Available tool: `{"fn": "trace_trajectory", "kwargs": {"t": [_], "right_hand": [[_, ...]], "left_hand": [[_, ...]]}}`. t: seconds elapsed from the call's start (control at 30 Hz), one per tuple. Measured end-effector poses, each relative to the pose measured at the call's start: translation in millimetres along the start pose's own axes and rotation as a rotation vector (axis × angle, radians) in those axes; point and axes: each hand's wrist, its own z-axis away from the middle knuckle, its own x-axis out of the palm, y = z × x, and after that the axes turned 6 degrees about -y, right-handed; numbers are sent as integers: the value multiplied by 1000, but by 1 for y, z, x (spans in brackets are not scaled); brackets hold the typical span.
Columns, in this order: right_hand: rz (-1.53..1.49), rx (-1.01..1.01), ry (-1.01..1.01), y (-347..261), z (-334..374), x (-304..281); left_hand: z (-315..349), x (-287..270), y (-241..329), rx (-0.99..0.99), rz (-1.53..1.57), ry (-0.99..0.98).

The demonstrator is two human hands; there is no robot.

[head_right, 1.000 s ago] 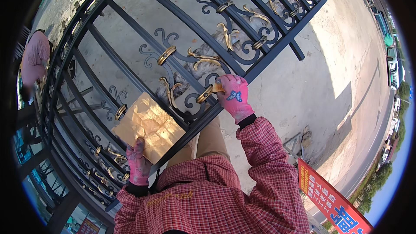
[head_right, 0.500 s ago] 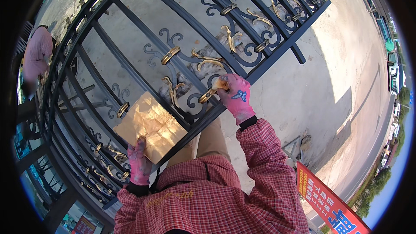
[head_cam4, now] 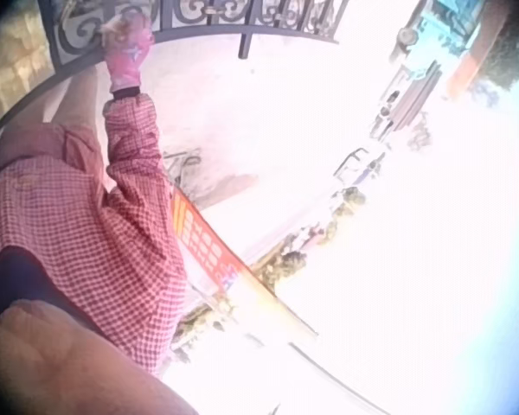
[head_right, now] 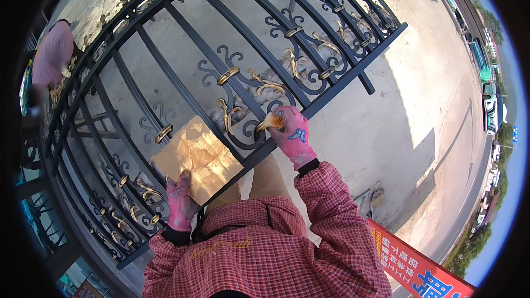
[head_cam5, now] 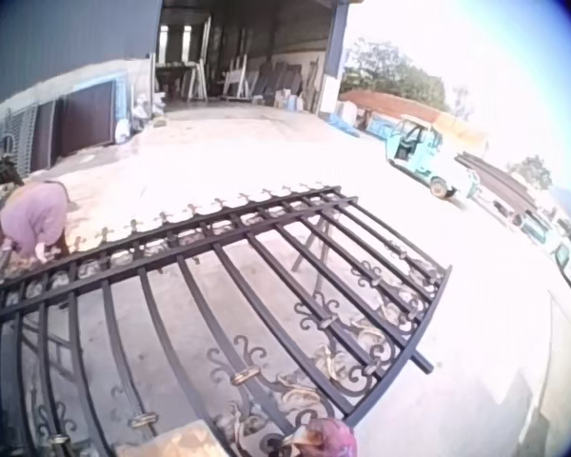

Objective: The person rubs a gold-colored sheet against the ornamental details of a black metal gate to polish them. They hold the sheet in one hand and use the other to press and rub the sheet over the gate's decorative elements.

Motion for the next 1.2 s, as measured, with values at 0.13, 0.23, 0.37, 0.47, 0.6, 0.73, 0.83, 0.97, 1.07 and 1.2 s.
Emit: {"fn": "trace_trajectory", "kwargs": {"t": [0.13, 0.23, 0.37, 0.47, 0.6, 0.73, 0.83, 0.97, 1.07, 1.2], "right_hand": [[-356, 148, -51, -18, 17, -25], [-629, 166, -62, -6, 19, -43], [-864, 174, -94, -16, 1, -81], [-573, -47, -103, -12, -12, -111], [-130, -287, -250, -16, -35, -152], [189, -423, -351, 11, -34, -162], [184, -442, -420, 28, -40, -167], [152, -334, -349, 32, -55, -174], [142, -299, -284, 31, -62, -174], [247, -271, -220, 37, -71, -183]], "left_hand": [[-2, 22, -8, 66, -18, -33], [0, 60, -2, 20, 38, -42], [-14, 87, -33, 146, 30, -104], [-22, 136, -48, 114, 99, -170], [-28, 193, -61, 44, 98, -97], [-27, 233, -79, 91, 130, -82], [-29, 243, -85, 74, 147, -65], [-39, 230, -107, 298, 78, -138], [-49, 254, -82, 70, 27, -34], [-67, 258, -85, 50, -24, -145]]}}
